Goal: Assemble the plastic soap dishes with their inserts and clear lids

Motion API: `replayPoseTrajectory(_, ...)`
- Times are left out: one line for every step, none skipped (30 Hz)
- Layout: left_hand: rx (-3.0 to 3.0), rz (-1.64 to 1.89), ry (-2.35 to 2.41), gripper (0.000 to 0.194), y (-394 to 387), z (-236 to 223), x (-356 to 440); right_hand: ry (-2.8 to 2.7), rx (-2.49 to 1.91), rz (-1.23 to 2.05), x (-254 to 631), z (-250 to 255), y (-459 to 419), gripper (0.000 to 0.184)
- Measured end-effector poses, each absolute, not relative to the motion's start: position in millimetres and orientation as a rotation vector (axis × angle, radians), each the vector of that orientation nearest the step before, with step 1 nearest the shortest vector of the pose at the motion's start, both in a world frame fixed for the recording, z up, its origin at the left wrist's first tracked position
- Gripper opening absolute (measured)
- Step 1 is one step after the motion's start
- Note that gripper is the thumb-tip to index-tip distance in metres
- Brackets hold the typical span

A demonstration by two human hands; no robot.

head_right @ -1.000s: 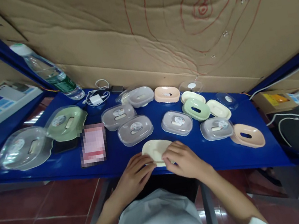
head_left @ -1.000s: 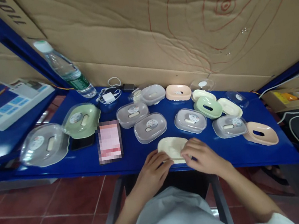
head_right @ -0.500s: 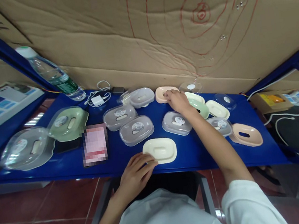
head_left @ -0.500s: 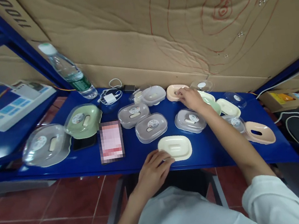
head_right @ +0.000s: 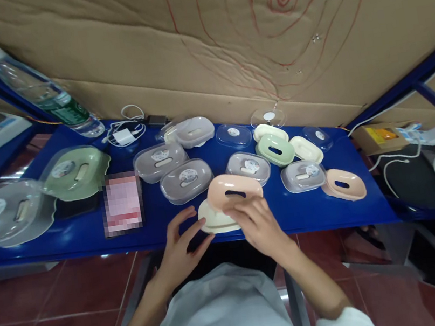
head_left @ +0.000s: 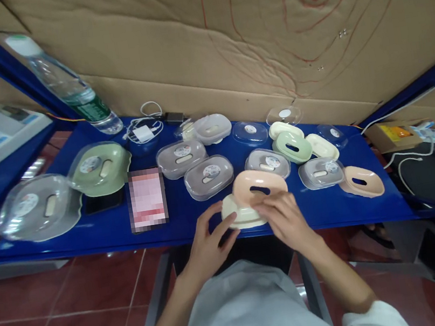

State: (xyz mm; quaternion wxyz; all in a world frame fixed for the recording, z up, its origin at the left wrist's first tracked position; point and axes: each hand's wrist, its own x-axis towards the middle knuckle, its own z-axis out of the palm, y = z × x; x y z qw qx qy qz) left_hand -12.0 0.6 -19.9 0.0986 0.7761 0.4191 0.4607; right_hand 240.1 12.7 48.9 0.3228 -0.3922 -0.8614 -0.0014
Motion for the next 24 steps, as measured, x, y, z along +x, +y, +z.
replayPoseTrajectory(2.3, 1.344, 1.243, 0.049, 0, -19, -13, -2.27, -1.021, 0.026, 239, 41, 7, 0.041)
replayPoseTrajectory(2.327, 1.304, 1.236, 0.051, 0, -17, -14, -2.278, -1.012, 0.063, 238, 35, 3, 0.039)
replayPoseTrajectory(2.374, 1.246, 1.223, 0.051, 1, -15, -15, -2.286, -1.0, 0.11, 236, 30, 2, 0.038)
replayPoseTrajectory(2.431, 1.185, 1.203, 0.05, 1, -12, -17, -2.292, -0.987, 0.161, 234, 28, 1, 0.036)
replayPoseTrajectory(2.49, 1.131, 1.18, 0.046, 2, -9, -18, -2.293, -0.973, 0.206, 233, 27, 2, 0.035)
replayPoseTrajectory(2.543, 1.09, 1.16, 0.041, 3, -7, -20, -2.293, -0.96, 0.238, 231, 27, 2, 0.035)
replayPoseTrajectory(2.588, 1.062, 1.146, 0.036, 3, -5, -22, -2.295, -0.953, 0.258, 230, 27, 3, 0.034)
replayPoseTrajectory(2.628, 1.04, 1.139, 0.031, 4, -3, -23, -2.305, -0.95, 0.265, 229, 28, 3, 0.034)
replayPoseTrajectory(2.665, 1.015, 1.135, 0.029, 4, -2, -25, -2.321, -0.954, 0.259, 229, 29, 3, 0.033)
replayPoseTrajectory(2.7, 0.983, 1.134, 0.029, 5, -1, -26, -2.342, -0.961, 0.241, 229, 29, 4, 0.033)
replayPoseTrajectory(2.73, 0.945, 1.136, 0.031, 5, 0, -27, -2.367, -0.967, 0.217, 231, 28, 4, 0.033)
replayPoseTrajectory(2.754, 0.912, 1.138, 0.034, 5, 0, -28, -2.395, -0.972, 0.194, 232, 27, 4, 0.035)
replayPoseTrajectory(2.772, 0.884, 1.137, 0.036, 5, 1, -29, -2.423, -0.972, 0.176, 234, 24, 4, 0.037)
replayPoseTrajectory(2.782, 0.86, 1.134, 0.038, 5, 2, -30, -2.449, -0.973, 0.164, 236, 21, 4, 0.04)
replayPoseTrajectory(2.787, 0.845, 1.127, 0.039, 5, 2, -30, -2.468, -0.974, 0.16, 237, 18, 3, 0.045)
replayPoseTrajectory(2.789, 0.836, 1.117, 0.039, 5, 2, -30, -2.482, -0.976, 0.162, 239, 15, 2, 0.049)
replayPoseTrajectory(2.788, 0.837, 1.106, 0.038, 5, 3, -30, -2.49, -0.983, 0.165, 240, 13, 1, 0.053)
replayPoseTrajectory(2.784, 0.841, 1.094, 0.037, 6, 2, -30, -2.492, -0.991, 0.171, 240, 12, -1, 0.055)
replayPoseTrajectory(2.774, 0.848, 1.087, 0.037, 6, 2, -29, -2.493, -0.997, 0.184, 241, 12, -3, 0.056)
replayPoseTrajectory(2.758, 0.857, 1.084, 0.036, 6, 1, -29, -2.499, -0.999, 0.211, 242, 15, -3, 0.055)
replayPoseTrajectory(2.735, 0.867, 1.087, 0.036, 7, 1, -29, -2.505, -0.997, 0.246, 243, 19, -2, 0.054)
replayPoseTrajectory(2.706, 0.882, 1.094, 0.034, 8, 0, -28, -2.505, -0.994, 0.275, 246, 25, 1, 0.053)
replayPoseTrajectory(2.676, 0.904, 1.103, 0.032, 8, -1, -28, -2.499, -0.991, 0.288, 249, 33, 7, 0.051)
replayPoseTrajectory(2.65, 0.927, 1.11, 0.029, 9, -1, -27, -2.488, -0.996, 0.282, 253, 42, 18, 0.05)
